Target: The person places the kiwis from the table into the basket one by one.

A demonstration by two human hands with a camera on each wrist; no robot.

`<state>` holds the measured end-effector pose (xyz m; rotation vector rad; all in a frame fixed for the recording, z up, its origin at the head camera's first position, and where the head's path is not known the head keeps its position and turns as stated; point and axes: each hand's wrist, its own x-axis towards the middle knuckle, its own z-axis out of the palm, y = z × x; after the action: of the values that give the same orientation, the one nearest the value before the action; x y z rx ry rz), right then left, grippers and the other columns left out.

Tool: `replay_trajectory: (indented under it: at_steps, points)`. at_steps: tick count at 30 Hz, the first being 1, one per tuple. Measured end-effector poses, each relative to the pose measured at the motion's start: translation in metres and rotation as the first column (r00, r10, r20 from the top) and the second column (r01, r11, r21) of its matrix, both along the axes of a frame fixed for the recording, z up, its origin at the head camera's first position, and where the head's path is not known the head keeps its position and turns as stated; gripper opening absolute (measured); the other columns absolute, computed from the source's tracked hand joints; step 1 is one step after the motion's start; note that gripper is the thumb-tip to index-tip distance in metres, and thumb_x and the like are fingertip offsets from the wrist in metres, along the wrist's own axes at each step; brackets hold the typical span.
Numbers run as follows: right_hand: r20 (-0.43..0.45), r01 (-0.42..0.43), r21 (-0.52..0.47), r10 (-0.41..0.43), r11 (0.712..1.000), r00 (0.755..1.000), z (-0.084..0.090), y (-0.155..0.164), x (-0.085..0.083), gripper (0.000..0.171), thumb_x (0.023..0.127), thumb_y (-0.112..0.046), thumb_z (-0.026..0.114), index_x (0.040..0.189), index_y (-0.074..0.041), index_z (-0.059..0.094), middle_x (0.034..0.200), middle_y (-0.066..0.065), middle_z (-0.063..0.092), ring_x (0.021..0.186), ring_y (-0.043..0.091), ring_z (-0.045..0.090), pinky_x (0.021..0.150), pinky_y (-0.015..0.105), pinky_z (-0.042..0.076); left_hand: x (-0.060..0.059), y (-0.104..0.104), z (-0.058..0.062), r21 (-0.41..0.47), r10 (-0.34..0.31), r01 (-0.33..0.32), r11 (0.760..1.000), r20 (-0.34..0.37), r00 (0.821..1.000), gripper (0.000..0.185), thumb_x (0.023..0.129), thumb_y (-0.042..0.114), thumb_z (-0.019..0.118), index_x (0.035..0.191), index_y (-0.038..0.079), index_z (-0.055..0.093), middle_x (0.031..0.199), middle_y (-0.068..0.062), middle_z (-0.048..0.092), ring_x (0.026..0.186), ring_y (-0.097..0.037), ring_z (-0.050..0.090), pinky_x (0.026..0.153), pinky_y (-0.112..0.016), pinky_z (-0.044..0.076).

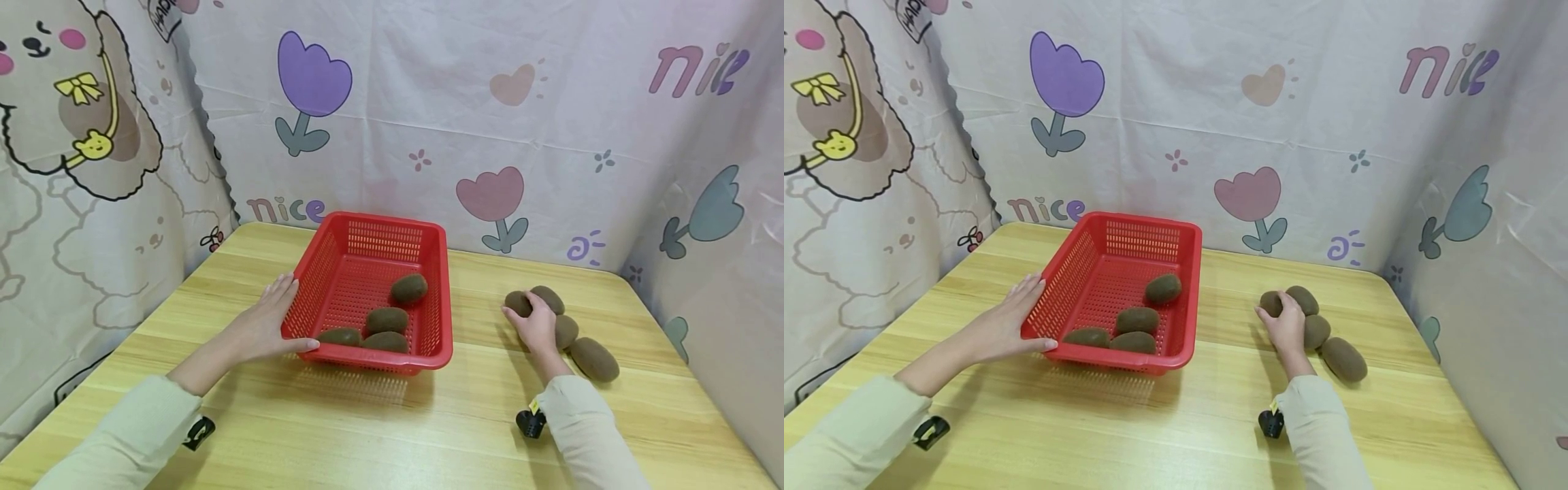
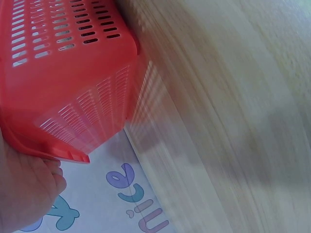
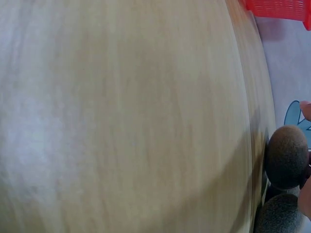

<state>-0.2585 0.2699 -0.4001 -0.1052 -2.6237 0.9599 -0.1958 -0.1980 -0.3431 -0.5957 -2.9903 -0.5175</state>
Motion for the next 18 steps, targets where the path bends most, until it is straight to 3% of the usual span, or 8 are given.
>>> replay_trajectory:
  at_steps: [18]
  points:
    - [0.105, -0.017, -0.099, 0.027, 0.995, 0.994, -0.0068, -0.0085, 0.0011, 0.058, 0.082, -0.020, 0.068, 0.132, 0.002, 0.047, 0.133, 0.027, 0.048, 0.121, 0.044, 0.046, 0.103, 0.051, 0.038, 0.0012, 0.0007, 0.0011, 0.005, 0.001, -0.001, 1.000, 0.003, 1.000, 0.115, 0.072, 0.066, 0.063, 0.144, -0.010, 0.015, 0.153, -0.026, 0.009, 0.141, -0.043, 0.010, 0.114, -0.056, 0.017]
